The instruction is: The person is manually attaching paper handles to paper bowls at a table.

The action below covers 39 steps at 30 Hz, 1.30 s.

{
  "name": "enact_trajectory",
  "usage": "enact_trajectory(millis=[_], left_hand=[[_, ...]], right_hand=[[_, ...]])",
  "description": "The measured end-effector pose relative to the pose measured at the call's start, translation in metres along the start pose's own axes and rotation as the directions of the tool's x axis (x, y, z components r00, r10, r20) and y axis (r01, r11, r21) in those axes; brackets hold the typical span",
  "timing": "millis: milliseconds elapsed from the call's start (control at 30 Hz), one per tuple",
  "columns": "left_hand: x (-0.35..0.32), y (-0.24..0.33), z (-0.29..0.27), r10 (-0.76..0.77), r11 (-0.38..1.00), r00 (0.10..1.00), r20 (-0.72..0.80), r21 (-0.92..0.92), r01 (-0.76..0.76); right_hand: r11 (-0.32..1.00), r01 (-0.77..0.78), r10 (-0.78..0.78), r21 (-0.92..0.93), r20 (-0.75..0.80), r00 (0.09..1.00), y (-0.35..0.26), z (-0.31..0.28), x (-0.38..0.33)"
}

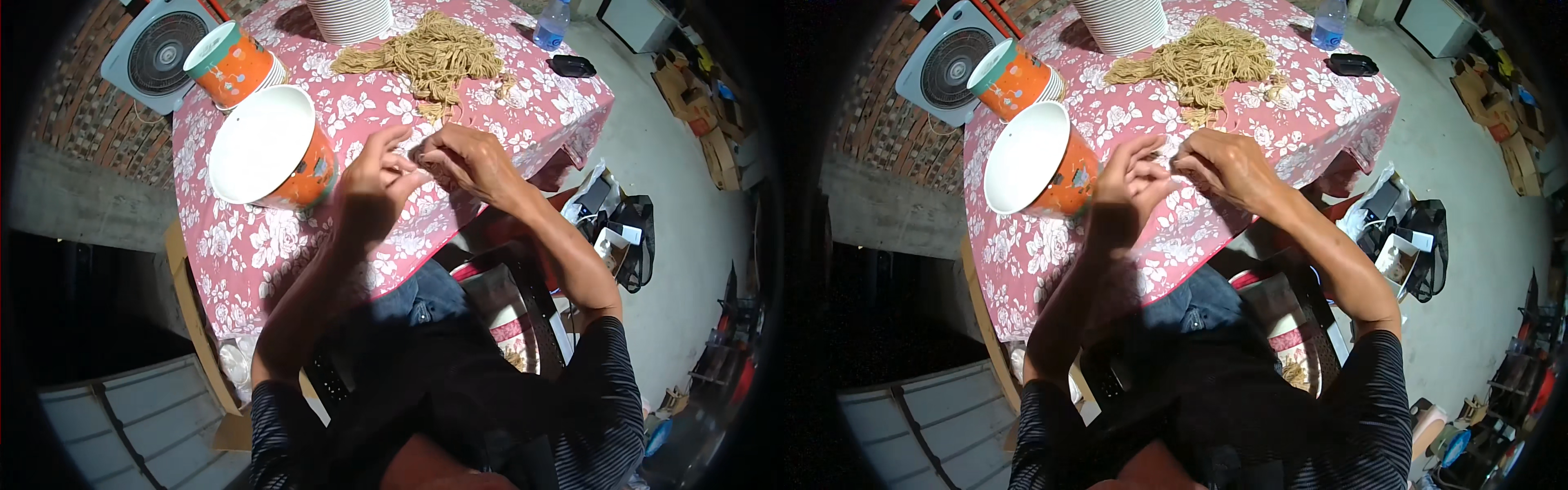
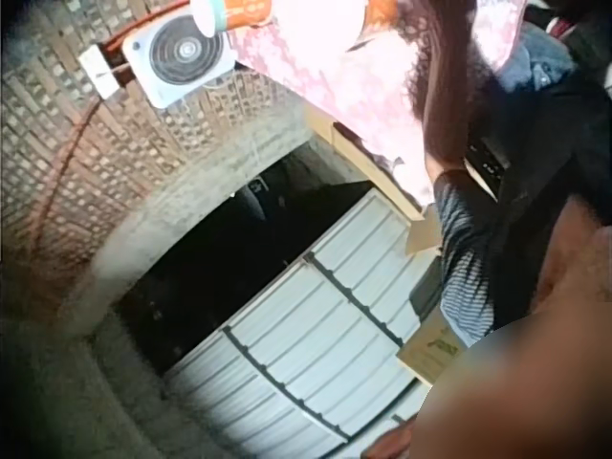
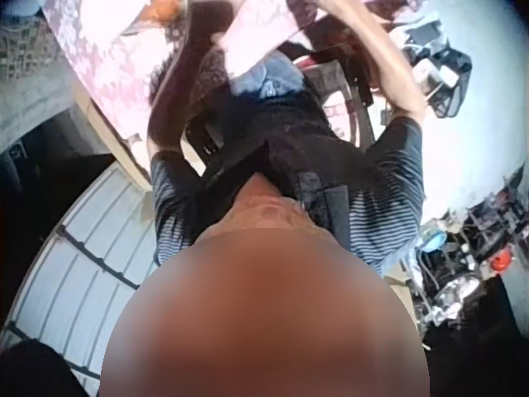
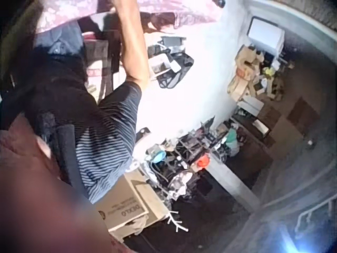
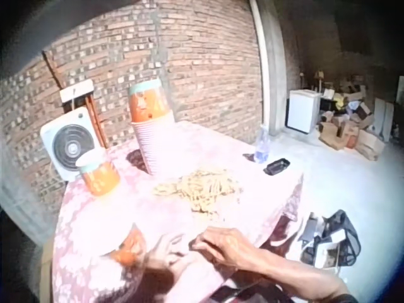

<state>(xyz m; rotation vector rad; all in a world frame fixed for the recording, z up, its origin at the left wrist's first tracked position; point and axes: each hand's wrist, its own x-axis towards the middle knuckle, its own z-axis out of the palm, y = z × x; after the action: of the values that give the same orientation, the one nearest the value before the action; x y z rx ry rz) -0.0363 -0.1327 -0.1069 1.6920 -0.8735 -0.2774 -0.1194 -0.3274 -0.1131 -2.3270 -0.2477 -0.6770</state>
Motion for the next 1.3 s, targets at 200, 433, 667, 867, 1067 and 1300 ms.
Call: enact_trajectory(millis=[200,433,667,867,1067,1300], left_hand=[[0.036,0.003,-0.006,-0.26,0.946,0.937,0.232,-0.135,0.296],[0.037,0.009,-0.032,-0.299,0.884,0.805,0.512,-0.169,0.436],[0.019,0.003,-0.06,-0.341,0.846,0.776,0.532,-0.187,0.5],[-0.005,0.039,-0.064,-0.446,0.831,0.79,0.419,-0.133,0.54],[-0.038,0.031,-0.079,-0.354,0.927,0.859,0.37,0.017,0.374],[-0.062,0.024,-0.086,-0.424,0.905,0.865,0.269,0.093,0.415]], right_hand=[[0.981,-0.145,0.142,0.128,0.036,0.989,0.005,-0.007,0.007],[0.696,-0.458,0.276,0.553,0.383,0.881,0.001,-0.024,0.009],[0.674,-0.498,0.252,0.545,0.464,0.849,0.011,-0.036,0.027],[0.936,-0.274,0.276,0.22,0.023,0.961,0.008,-0.04,0.026],[0.963,0.019,-0.03,0.27,0.039,0.999,-0.076,0.019,-0.015],[0.98,-0.142,0.15,0.139,-0.044,0.988,-0.057,0.055,-0.052]])
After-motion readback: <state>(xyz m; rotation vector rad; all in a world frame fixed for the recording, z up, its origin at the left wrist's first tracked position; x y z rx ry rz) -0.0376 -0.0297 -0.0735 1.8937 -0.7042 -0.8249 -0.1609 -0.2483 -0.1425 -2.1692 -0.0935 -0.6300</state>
